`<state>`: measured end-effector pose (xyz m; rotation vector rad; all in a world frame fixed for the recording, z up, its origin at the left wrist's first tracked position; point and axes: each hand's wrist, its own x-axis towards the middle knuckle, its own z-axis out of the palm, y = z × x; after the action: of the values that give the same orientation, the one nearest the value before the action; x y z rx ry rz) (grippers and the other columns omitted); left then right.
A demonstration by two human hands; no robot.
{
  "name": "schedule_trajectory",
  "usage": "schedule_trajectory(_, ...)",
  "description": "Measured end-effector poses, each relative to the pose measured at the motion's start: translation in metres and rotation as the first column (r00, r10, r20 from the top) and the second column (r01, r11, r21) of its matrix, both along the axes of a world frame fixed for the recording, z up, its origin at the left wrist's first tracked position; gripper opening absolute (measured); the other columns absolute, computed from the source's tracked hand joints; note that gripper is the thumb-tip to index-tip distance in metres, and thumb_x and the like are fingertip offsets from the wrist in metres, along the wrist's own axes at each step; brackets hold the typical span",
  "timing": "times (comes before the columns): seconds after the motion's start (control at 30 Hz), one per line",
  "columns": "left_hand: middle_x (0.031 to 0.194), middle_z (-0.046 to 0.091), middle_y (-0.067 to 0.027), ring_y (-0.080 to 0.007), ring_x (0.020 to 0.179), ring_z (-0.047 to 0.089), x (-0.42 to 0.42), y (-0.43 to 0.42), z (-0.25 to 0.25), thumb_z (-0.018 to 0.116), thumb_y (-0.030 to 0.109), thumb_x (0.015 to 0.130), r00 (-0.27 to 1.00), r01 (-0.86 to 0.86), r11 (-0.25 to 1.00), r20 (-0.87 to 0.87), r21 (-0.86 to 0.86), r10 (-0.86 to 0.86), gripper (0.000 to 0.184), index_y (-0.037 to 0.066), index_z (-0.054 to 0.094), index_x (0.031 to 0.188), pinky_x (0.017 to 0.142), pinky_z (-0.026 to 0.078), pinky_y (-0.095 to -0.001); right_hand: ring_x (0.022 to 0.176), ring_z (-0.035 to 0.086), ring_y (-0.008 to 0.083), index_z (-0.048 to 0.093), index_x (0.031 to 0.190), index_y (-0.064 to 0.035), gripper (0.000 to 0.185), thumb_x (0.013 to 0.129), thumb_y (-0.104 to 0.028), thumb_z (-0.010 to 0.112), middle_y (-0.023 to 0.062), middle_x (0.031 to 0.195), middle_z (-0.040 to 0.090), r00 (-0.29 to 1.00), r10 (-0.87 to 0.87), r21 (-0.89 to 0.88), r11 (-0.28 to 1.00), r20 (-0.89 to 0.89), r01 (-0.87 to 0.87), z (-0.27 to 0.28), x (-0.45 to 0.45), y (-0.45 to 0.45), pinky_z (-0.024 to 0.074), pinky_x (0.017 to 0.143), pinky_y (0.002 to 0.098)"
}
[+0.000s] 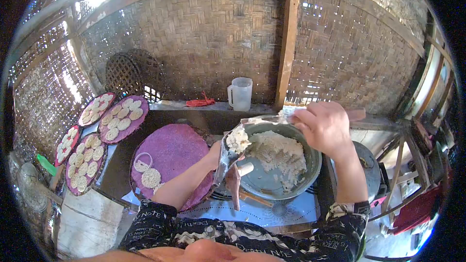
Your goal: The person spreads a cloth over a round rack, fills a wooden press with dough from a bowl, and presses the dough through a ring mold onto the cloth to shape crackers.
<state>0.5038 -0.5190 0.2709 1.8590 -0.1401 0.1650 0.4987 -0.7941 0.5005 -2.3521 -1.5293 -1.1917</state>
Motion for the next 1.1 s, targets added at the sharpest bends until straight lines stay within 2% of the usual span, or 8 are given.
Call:
schedule_trajectory(0.3,0.108,0.06,-0.0144,-0.0298,0.099,0.058,-0.015,-0.019,0.02,0.057,0.041,0.076,0.999,-0.037,0.938,0.011,0.345,0.036,0.049,0.014,0.055,0.116,0.082,0.045,-0.0373,0.068,0.058,0.0204,0.056,0.073,-0.0151,0.009,0.069,-0.022,0.06,0.0002,0.066,0.053,0.998,0.015,-0.351,0.936,-0.064,-0.036,-0.043,0.008,0.027,0.0451,0.062,0.0353)
schedule_trajectory(0.47,0.107,0.061,-0.0136,-0.0296,0.099,0.057,-0.013,-0.022,0.031,0.062,0.046,0.073,0.988,0.004,0.836,-0.131,0.549,0.082,0.054,0.014,0.055,0.117,0.083,0.044,-0.0362,0.062,0.054,0.0178,0.057,0.076,-0.0166,0.009,0.069,-0.021,0.062,-0.0018,0.061,0.047,0.982,0.188,-0.24,0.953,-0.003,-0.183,-0.073,0.008,0.042,0.0425,0.056,0.0329)
schedule_trajectory(0.57,0.112,0.06,-0.007,-0.0205,0.097,0.059,-0.009,-0.009,0.018,0.061,0.018,0.079,0.991,0.101,0.983,-0.098,0.152,-0.087,0.041,0.008,0.053,0.118,0.086,0.046,-0.0335,0.06,0.055,0.0198,0.06,0.074,-0.0155,0.014,0.064,-0.021,0.068,-0.0002,0.06,0.049,0.994,0.067,-0.17,0.982,-0.088,-0.082,-0.046,0.009,0.02,0.0432,0.055,0.0336)
schedule_trajectory(0.6,0.111,0.06,-0.0047,-0.0173,0.094,0.059,-0.001,-0.002,0.02,0.069,0.007,0.07,0.942,0.073,0.824,-0.232,-0.563,-0.242,0.045,0.005,0.055,0.113,0.086,0.046,-0.0294,0.057,0.055,0.0207,0.061,0.073,-0.0146,0.016,0.061,-0.02,0.07,0.0006,0.059,0.051,0.992,0.07,-0.063,0.995,-0.102,-0.077,-0.043,0.013,0.01,0.043,0.053,0.0341)
schedule_trajectory(0.67,0.11,0.06,-0.0057,-0.0166,0.092,0.058,0.004,0.009,0.017,0.074,0.005,0.064,0.971,0.144,0.936,-0.137,-0.322,-0.196,0.051,0.004,0.056,0.111,0.083,0.048,-0.028,0.055,0.057,0.0224,0.064,0.072,-0.0111,0.018,0.058,-0.018,0.074,0.0036,0.06,0.058,0.989,0.049,0.155,0.988,-0.14,-0.027,-0.04,0.02,-0.005,0.0436,0.051,0.0345)
schedule_trajectory(0.87,0.081,0.059,0.0008,-0.0061,0.066,0.054,-0.002,0.0,0.038,0.078,0.009,0.062,0.943,0.33,0.862,0.099,-0.384,-0.317,0.048,0.009,0.057,0.105,0.057,0.047,-0.0232,0.058,0.059,0.0233,0.064,0.07,-0.0109,0.016,0.062,-0.021,0.073,0.0036,0.062,0.059,0.939,0.083,0.26,0.966,-0.332,0.007,-0.081,0.041,-0.011,0.0463,0.052,0.0338)
schedule_trajectory(0.97,0.086,0.06,-0.0003,-0.0081,0.072,0.056,0.017,0.015,0.006,0.077,0.005,0.062,0.973,0.189,0.98,0.124,0.065,-0.195,0.048,0.006,0.056,0.106,0.062,0.048,-0.0231,0.059,0.059,0.0234,0.064,0.071,-0.011,0.017,0.06,-0.021,0.073,0.0038,0.062,0.059,0.944,0.094,0.202,0.979,-0.315,-0.03,-0.07,0.039,-0.015,0.0464,0.053,0.0343)
schedule_trajectory(1.1,0.102,0.062,-0.0044,-0.0184,0.089,0.06,0.047,0.019,-0.062,0.069,0.01,0.071,0.986,0.146,0.98,-0.054,-0.137,-0.155,0.041,0.005,0.057,0.11,0.077,0.05,-0.0312,0.064,0.06,0.0231,0.064,0.074,-0.0127,0.019,0.06,-0.024,0.072,0.0034,0.065,0.059,0.962,0.075,0.023,0.997,-0.261,-0.071,-0.052,0.035,-0.005,0.0467,0.058,0.0363)
